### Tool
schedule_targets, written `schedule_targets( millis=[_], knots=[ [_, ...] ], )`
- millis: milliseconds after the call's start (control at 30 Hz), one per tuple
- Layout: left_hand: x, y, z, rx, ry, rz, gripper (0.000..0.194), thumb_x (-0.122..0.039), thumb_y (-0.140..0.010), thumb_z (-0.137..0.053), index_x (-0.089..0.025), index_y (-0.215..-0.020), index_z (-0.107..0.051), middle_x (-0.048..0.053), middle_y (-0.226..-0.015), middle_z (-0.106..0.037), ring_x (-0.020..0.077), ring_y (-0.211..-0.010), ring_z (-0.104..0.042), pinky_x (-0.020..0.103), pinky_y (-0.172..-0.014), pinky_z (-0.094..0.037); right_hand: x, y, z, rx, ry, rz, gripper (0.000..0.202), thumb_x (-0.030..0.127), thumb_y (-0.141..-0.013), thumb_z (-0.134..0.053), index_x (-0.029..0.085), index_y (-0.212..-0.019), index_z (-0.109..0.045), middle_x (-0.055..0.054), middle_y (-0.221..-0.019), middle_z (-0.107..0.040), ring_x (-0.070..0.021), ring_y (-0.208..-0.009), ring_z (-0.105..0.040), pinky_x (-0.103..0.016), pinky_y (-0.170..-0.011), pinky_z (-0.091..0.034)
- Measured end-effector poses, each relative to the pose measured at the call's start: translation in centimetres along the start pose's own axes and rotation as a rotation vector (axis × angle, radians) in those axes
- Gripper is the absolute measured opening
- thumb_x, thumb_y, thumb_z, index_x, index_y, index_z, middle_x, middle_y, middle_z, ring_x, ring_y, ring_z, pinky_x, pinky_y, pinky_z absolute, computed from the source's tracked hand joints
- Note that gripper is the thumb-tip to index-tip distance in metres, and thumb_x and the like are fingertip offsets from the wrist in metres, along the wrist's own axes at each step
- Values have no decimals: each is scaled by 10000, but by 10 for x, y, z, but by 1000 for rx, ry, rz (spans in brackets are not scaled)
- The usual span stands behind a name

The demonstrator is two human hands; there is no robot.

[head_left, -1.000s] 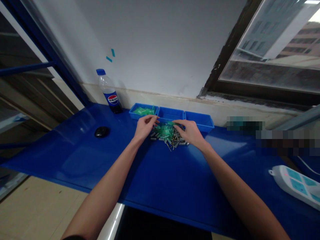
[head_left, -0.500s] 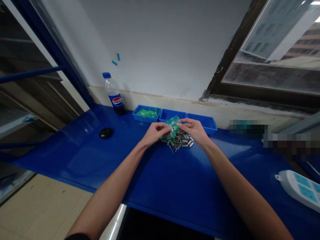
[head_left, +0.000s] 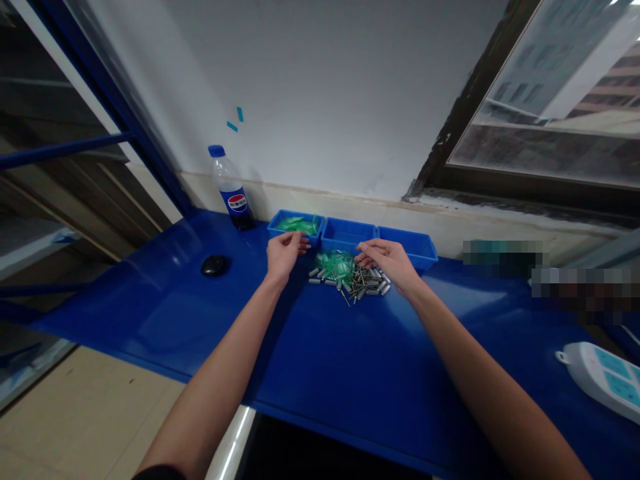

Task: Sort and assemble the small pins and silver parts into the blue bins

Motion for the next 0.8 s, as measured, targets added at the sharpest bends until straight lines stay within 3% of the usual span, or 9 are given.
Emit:
schedule_targets(
  millis=[100, 167, 233, 300, 433, 633, 800],
  knots=[
    [-11, 9, 0, -76, -340, -291, 191, -290, -873, -651, -176, -959, -778, 90, -961, -775, 208, -808, -706, 305, -791, -537, 2, 2, -1, -1, 116, 70, 432, 598, -827, -730, 174, -904, -752, -92, -803, -782, -201, -698, -713, -319, -642, -554],
    [-16, 14, -6, -15, -479, -390, 187, -253, -872, -626, -188, -944, -786, 78, -962, -776, 211, -822, -693, 312, -847, -521, 5, 4, -2, 10, 318, 167, 320, 504, -859, -715, 194, -924, -764, -80, -839, -783, -224, -766, -723, -357, -710, -561],
    [-16, 19, -14, 139, -541, -413, 190, -252, -866, -627, -194, -936, -794, 72, -931, -778, 217, -815, -689, 314, -843, -519, 8, 7, -4, 43, 551, 270, 243, 411, -848, -735, 220, -994, -777, -74, -928, -786, -252, -865, -722, -396, -797, -551],
    [-14, 23, -21, 287, -568, -426, 207, -278, -840, -670, -205, -980, -804, 77, -955, -783, 232, -836, -692, 326, -840, -526, 8, 11, -8, 95, 719, 342, 319, 374, -812, -775, 236, -1099, -768, -77, -1016, -780, -282, -958, -704, -429, -867, -531],
    [-8, 29, -28, 407, -656, -442, 294, -339, -814, -714, -219, -1065, -808, 102, -1057, -788, 268, -880, -701, 379, -876, -531, 2, 14, -16, 159, 846, 403, 442, 373, -791, -817, 218, -1196, -734, -100, -1052, -760, -310, -1043, -651, -463, -928, -497],
    [-8, 33, -32, 441, -643, -430, 275, -354, -838, -689, -219, -1040, -818, 91, -1001, -800, 256, -813, -706, 360, -838, -530, -5, 11, -21, 68, 652, 316, 420, 225, -727, -846, 217, -1131, -731, -52, -922, -718, -252, -918, -647, -430, -889, -497],
    [-15, 36, -35, 457, -471, -375, 260, -401, -879, -668, -204, -963, -815, 84, -926, -794, 228, -799, -697, 325, -763, -511, -4, 6, -16, 35, 137, 95, 334, 351, -747, -806, 196, -1030, -719, -26, -835, -680, -189, -735, -659, -337, -693, -533]
  ],
)
Point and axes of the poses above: each hand's wrist, its own y-axis away from the middle knuckle, its own z-axis out of the back of the hand, x = y × z, the point moved 3 cm from there along -y, towards the middle knuckle
